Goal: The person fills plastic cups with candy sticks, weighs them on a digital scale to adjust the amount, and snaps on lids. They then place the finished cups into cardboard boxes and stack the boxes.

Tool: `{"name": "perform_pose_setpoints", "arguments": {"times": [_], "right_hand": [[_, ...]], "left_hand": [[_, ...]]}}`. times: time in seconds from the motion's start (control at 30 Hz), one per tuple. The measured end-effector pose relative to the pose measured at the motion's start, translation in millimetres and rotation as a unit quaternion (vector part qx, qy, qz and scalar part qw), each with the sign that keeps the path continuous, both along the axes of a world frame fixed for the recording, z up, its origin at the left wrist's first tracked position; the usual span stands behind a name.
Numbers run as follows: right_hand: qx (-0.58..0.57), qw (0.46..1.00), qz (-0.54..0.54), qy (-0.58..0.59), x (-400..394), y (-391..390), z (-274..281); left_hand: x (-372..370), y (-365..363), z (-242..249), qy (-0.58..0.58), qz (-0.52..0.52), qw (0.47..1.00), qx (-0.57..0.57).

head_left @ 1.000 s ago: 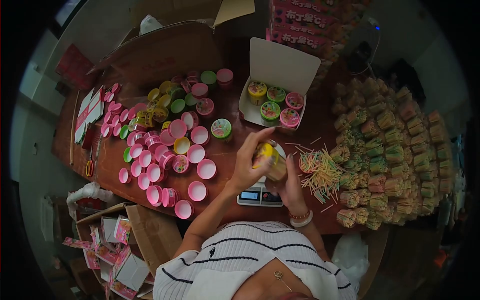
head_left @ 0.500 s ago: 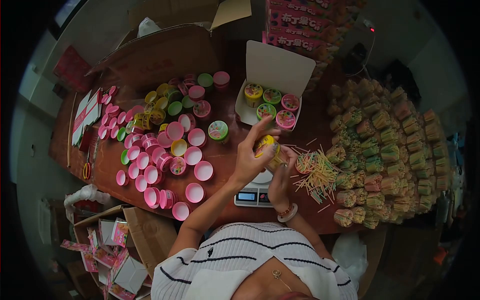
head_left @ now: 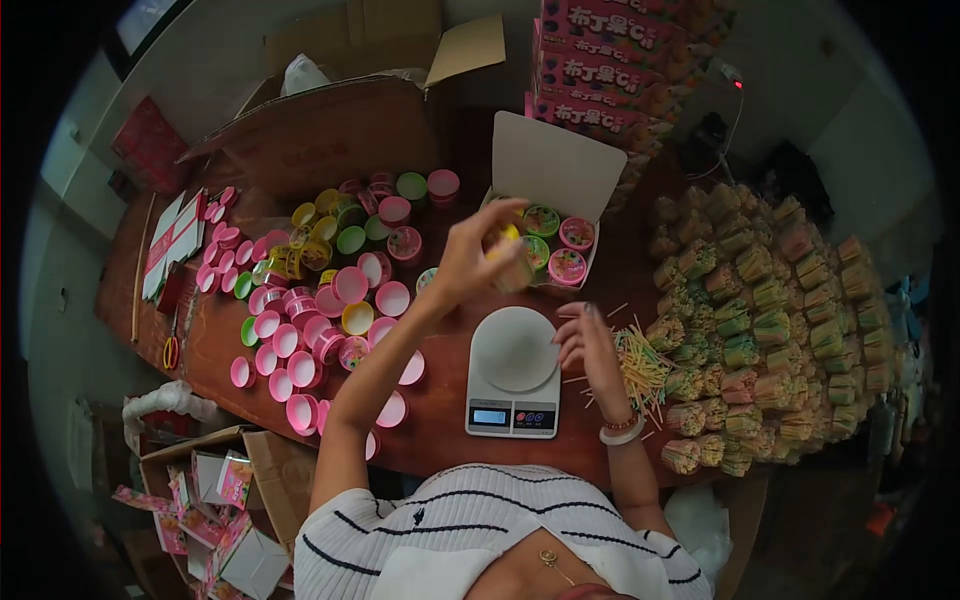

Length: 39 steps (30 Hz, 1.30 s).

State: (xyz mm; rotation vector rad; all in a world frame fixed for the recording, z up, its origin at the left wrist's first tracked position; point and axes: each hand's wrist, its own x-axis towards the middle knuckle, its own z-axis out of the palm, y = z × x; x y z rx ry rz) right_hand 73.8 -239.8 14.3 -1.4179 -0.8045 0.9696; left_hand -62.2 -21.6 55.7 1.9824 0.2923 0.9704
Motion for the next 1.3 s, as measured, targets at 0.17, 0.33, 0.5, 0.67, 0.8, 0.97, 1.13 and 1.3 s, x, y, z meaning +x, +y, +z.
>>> {"name": "perform_pose_setpoints", "arguments": {"times": [0.17, 0.33, 0.5, 0.67, 0.8, 0.97, 1.13, 1.3], "right_hand": [[0.095, 0.972, -0.185, -0.109, 54, 42, -29], [0.016, 0.941, -0.203, -0.271, 87, 86, -76], [0.086, 0.971, -0.104, -0.197, 90, 117, -78], [-0.005, 0.863, -0.173, -0.474, 61, 130, -73], [-0.076, 0.795, -0.151, -0.583, 61, 129, -75], [-0.053, 0.958, -0.078, -0.271, 94, 117, -39], [0.052, 0.944, -0.247, -0.213, 93, 137, -83], [0.209, 0.932, -0.293, -0.043, 98, 141, -70]], "left_hand": [[34, 65, -58, 0.085, 0.103, 0.986, 0.101], [28, 52, -55, 0.163, 0.202, 0.942, 0.212], [37, 96, -103, 0.157, 0.17, 0.973, 0.003], [63, 65, -125, 0.203, 0.229, 0.919, 0.248], [56, 78, -125, 0.179, 0.242, 0.908, 0.292], [36, 125, -123, 0.01, -0.037, 0.932, -0.361], [66, 103, -116, 0.06, 0.098, 0.963, -0.244], [44, 137, -122, 0.045, -0.034, 0.97, -0.236]]}}
